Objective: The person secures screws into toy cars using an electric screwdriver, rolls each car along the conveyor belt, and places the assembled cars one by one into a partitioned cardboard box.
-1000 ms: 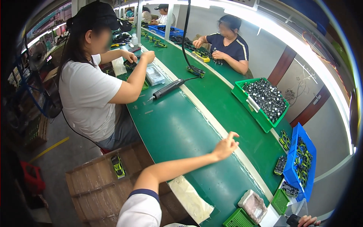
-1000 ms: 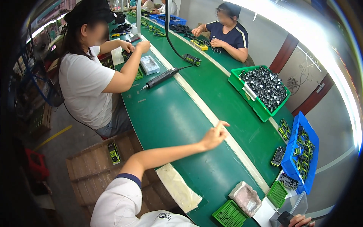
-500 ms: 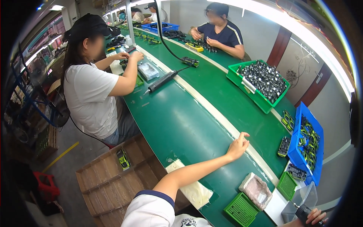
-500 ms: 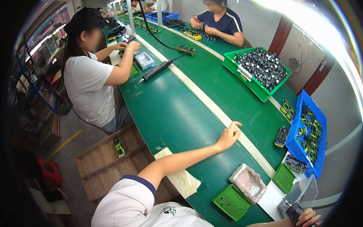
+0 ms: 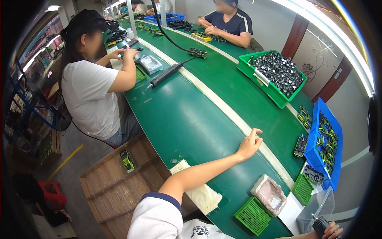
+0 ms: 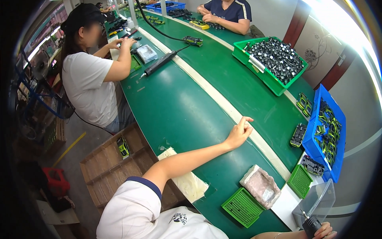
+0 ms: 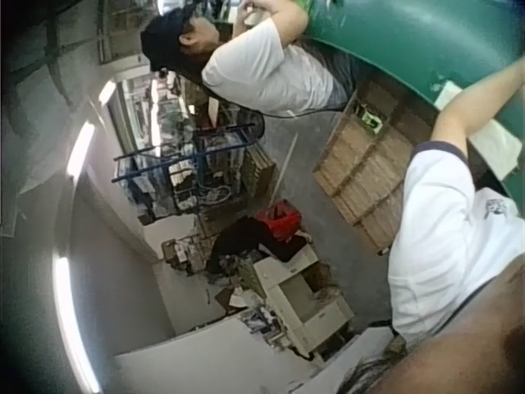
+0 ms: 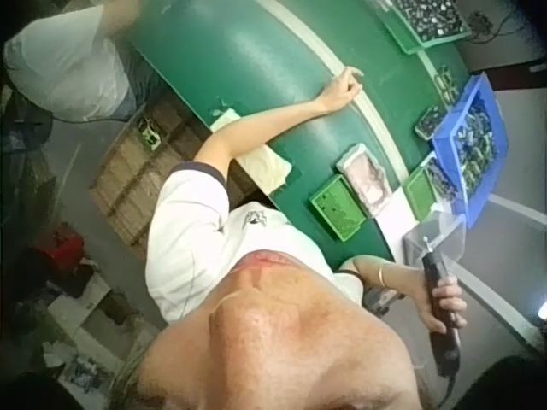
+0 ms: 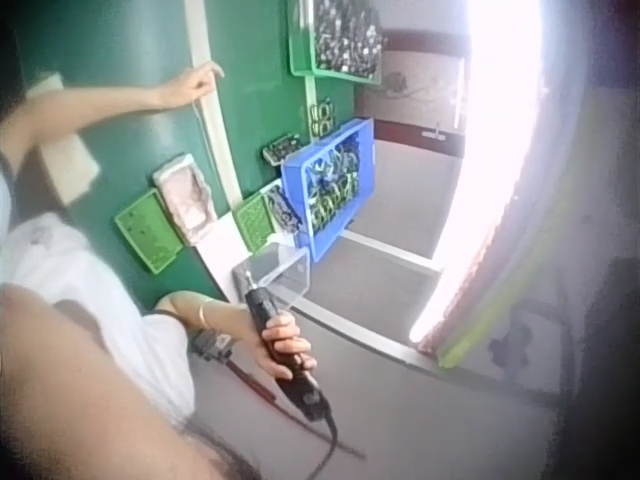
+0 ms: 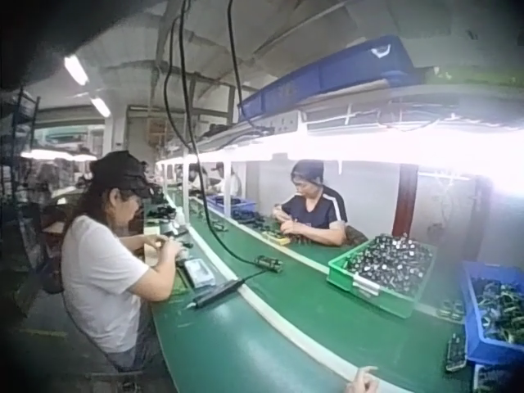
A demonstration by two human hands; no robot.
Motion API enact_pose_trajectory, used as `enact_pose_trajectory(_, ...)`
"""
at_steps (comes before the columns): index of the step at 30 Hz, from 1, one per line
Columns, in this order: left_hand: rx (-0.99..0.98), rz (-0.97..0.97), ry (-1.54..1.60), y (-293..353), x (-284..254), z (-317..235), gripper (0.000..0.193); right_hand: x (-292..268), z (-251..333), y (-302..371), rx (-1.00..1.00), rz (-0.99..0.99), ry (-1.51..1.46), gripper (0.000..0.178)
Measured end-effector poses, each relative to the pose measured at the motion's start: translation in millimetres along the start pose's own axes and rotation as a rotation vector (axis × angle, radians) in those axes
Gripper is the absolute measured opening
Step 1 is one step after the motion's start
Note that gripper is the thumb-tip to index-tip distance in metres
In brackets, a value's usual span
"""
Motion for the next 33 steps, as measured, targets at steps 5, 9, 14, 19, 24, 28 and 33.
enact_pose_trajectory(5,0.003,0.000,0.046,3,-9,-2,0.026,0,-8,2,0.015,-0.002,0.061,0.027)
enact_pose_trajectory(9,-0.001,0.022,0.034,5,-5,-1,0.027,0,-12,3,0.007,-0.051,0.069,0.027)
enact_pose_trajectory(14,0.013,0.021,0.040,5,-6,-4,0.027,1,-14,4,-0.009,-0.087,0.093,0.026)
enact_pose_trajectory(19,0.019,0.033,0.031,4,-4,-6,0.028,-3,-10,4,-0.033,-0.143,0.124,0.028)
enact_pose_trajectory(24,0.029,0.035,0.043,4,-3,-5,0.028,-3,-8,3,-0.043,-0.138,0.140,0.028)
enact_pose_trajectory(28,0.033,0.038,0.043,4,-3,-5,0.029,-4,-7,2,-0.050,-0.119,0.128,0.029)
enact_pose_trajectory(33,0.016,0.053,0.042,5,-2,-7,0.029,-8,-3,3,-0.047,-0.105,0.126,0.030)
Point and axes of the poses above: each hand's wrist, its own y-axis away from the middle knuckle, its own x-axis out of the palm, z = x × y, the point moved 10 cm from there along -y, towards the middle knuckle, and after that the axes turned 6 degrees about x, right-handed, at the moved point
